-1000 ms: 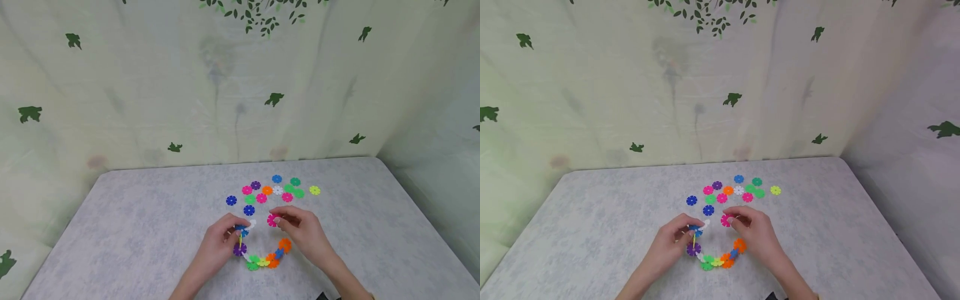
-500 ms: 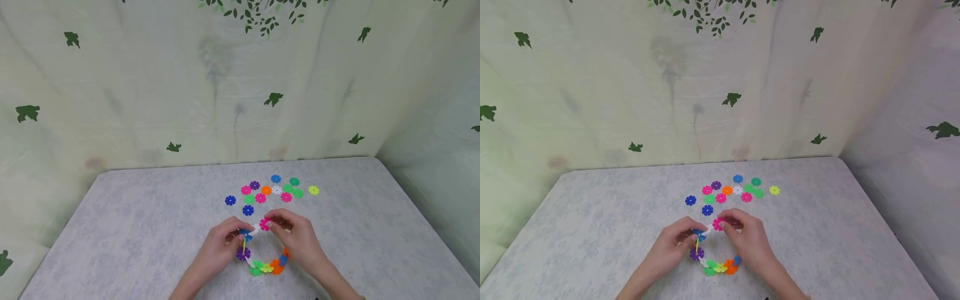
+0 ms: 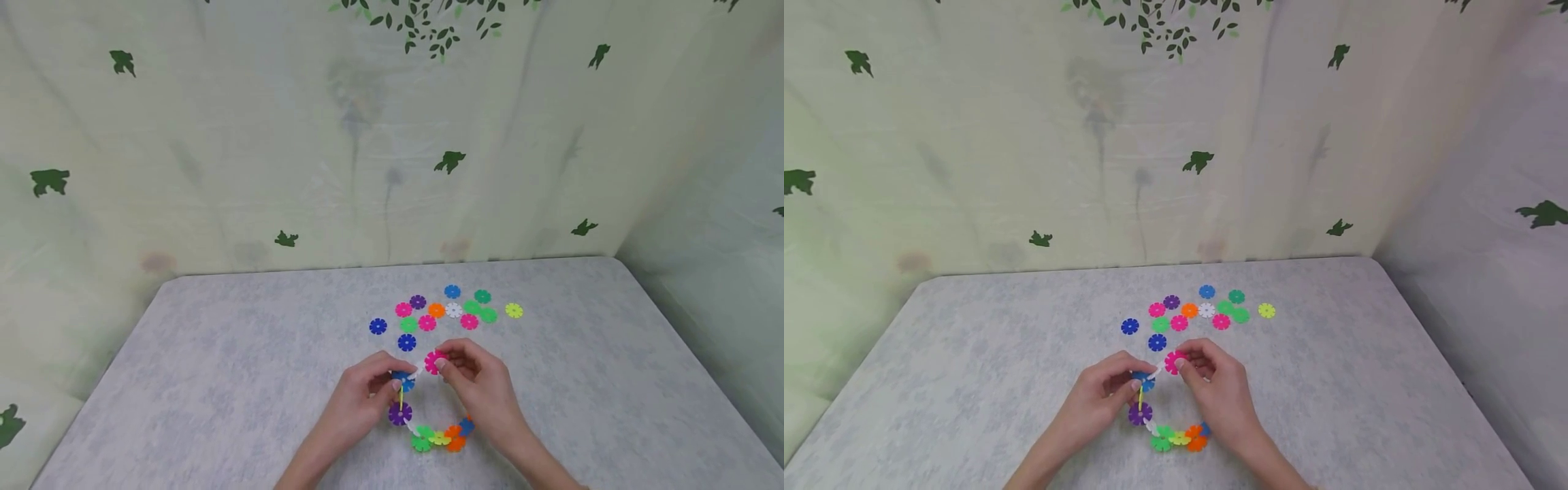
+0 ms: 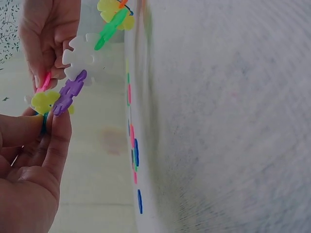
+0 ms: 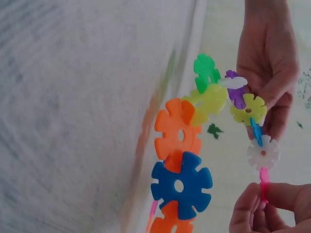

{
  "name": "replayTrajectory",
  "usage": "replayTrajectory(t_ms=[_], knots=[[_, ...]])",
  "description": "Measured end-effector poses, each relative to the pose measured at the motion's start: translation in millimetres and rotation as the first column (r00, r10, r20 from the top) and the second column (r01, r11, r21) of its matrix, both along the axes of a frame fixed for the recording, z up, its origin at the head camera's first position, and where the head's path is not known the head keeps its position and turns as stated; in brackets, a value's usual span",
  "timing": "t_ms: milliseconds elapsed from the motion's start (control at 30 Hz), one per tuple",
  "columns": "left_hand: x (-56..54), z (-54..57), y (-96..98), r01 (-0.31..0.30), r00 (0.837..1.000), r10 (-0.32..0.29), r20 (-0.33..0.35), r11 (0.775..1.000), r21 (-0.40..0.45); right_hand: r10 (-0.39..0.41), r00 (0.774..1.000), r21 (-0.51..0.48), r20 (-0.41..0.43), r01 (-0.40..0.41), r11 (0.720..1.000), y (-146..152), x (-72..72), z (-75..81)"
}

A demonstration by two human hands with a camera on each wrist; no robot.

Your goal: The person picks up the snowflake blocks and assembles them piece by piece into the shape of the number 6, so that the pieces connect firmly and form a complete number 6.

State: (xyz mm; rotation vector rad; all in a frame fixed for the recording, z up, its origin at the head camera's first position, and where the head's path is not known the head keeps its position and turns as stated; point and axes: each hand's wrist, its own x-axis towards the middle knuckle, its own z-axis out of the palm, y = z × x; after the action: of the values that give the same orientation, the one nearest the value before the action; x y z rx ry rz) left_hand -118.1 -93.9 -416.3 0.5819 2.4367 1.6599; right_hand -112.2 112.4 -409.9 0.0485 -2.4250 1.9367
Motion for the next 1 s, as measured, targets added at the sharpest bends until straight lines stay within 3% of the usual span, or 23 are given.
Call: replayTrajectory(t_ms=[167,300,400,567,700,833,1000], knots=[[-0.8,-1.4,0.6,-0.002,1.0,0.002,0.022,1.0,0.005,-0.027,1.0,-0.007,0.013,0.027,1.0,0,-1.4,-1.7],[-0.3,-1.6,0.7,0.007,1.0,-0.007,0.018,1.0,0.004,0.024,1.0,-0.003,-0.016,-0.024,1.0,3,-1.2,-2.8],[0.2,-1.5,0.3,0.013,1.0,-0.013,-0.011,1.0,-0.006,0.069,0.996,0.049,-0.05,-0.066,0.997,4,-0.4,-2.6],[-0.2,-1.9,-0.3,0.019,0.998,-0.021,-0.06,0.999,-0.04,0.093,0.991,0.193,-0.1,-0.073,0.978,3,-0.4,-2.6],[-0.8,-2.7,-0.6,0.02,0.997,-0.024,-0.075,0.998,-0.062,0.107,0.989,0.243,-0.104,-0.079,0.967,3,-1.5,-4.5],[-0.8,-2.7,0.3,0.013,0.999,-0.016,-0.047,0.997,-0.074,0.11,0.991,0.205,-0.074,-0.093,0.974,5,-3.3,-7.1],[0.2,-2.9,2.5,0.016,0.999,-0.014,0.052,0.999,-0.036,0.153,0.988,0.143,-0.006,-0.151,0.978,7,-5.4,-10.4]])
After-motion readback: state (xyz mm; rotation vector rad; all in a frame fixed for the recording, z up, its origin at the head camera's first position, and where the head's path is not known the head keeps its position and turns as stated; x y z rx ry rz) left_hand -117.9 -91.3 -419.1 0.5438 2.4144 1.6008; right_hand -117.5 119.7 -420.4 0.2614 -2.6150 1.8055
